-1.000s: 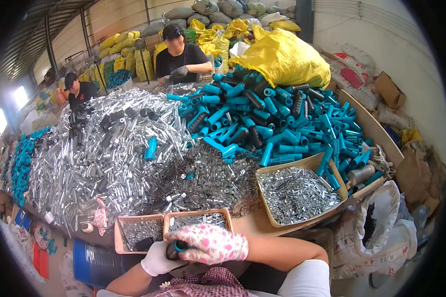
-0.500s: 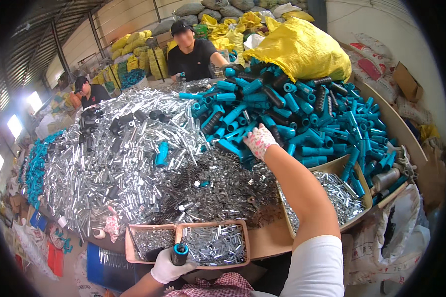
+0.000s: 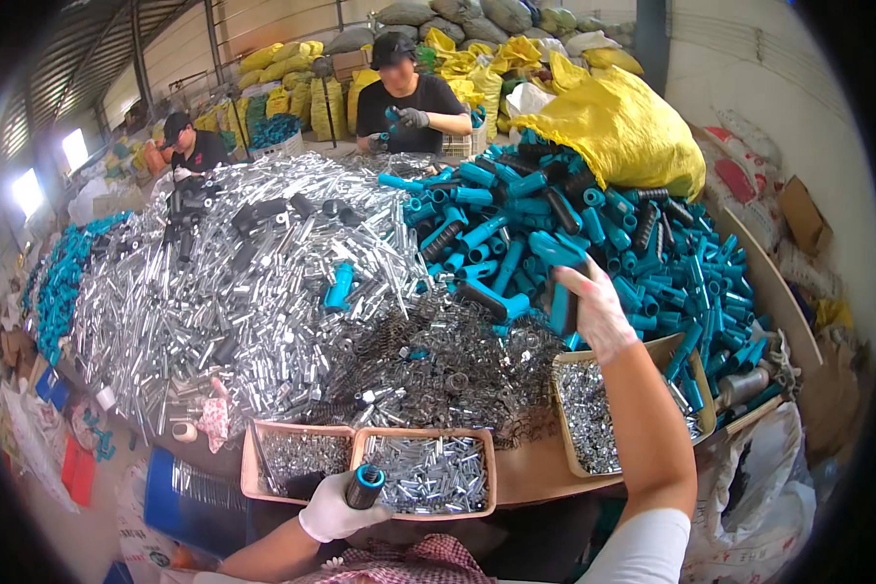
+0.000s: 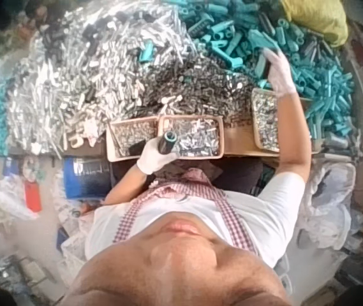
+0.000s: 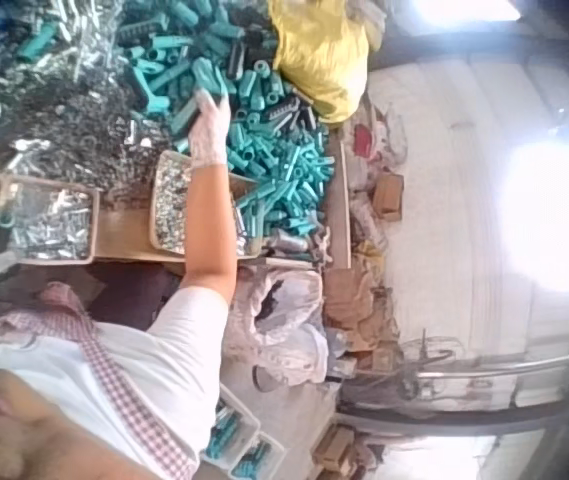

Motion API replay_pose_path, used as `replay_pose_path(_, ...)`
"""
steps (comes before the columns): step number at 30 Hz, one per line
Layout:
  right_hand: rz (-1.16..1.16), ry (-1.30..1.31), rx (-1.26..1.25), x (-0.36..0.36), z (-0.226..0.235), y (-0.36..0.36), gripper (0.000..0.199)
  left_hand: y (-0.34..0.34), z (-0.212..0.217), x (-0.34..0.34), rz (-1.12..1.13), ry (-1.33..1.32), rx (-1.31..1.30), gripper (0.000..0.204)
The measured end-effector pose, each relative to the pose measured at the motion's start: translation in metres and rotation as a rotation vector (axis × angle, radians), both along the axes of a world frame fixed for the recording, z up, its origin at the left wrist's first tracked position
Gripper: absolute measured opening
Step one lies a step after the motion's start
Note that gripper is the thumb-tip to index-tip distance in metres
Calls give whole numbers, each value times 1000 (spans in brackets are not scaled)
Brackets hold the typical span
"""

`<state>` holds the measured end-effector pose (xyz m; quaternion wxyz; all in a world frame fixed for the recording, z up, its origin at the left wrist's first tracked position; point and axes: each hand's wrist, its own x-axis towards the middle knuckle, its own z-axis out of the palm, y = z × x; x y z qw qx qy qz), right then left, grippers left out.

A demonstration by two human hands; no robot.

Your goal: The person assembles tools by inserting metal pins and springs into metal tubes, fitting the tubes into plastic handles, and placing the completed handles into a crate.

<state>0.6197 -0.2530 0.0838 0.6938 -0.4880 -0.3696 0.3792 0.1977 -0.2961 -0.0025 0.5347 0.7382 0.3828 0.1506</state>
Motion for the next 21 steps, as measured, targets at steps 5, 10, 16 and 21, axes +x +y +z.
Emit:
replay_pose_path(5,183,238,-85,-67,38,-89,63,-5,1,4,5,-111,81,34)
replay_pose_path(10,485,-221,-326,-120,62,-132,68,-11,13,5,-43,-60,257,38)
replay_pose_path(16,815,-411,-495,-166,51,-148,54,-28,35,-19,-161,71,489,30)
replay_pose_path(21,766,-1076,-281,-191,39,-152,50,-38,22,-50,-223,47,779,22)
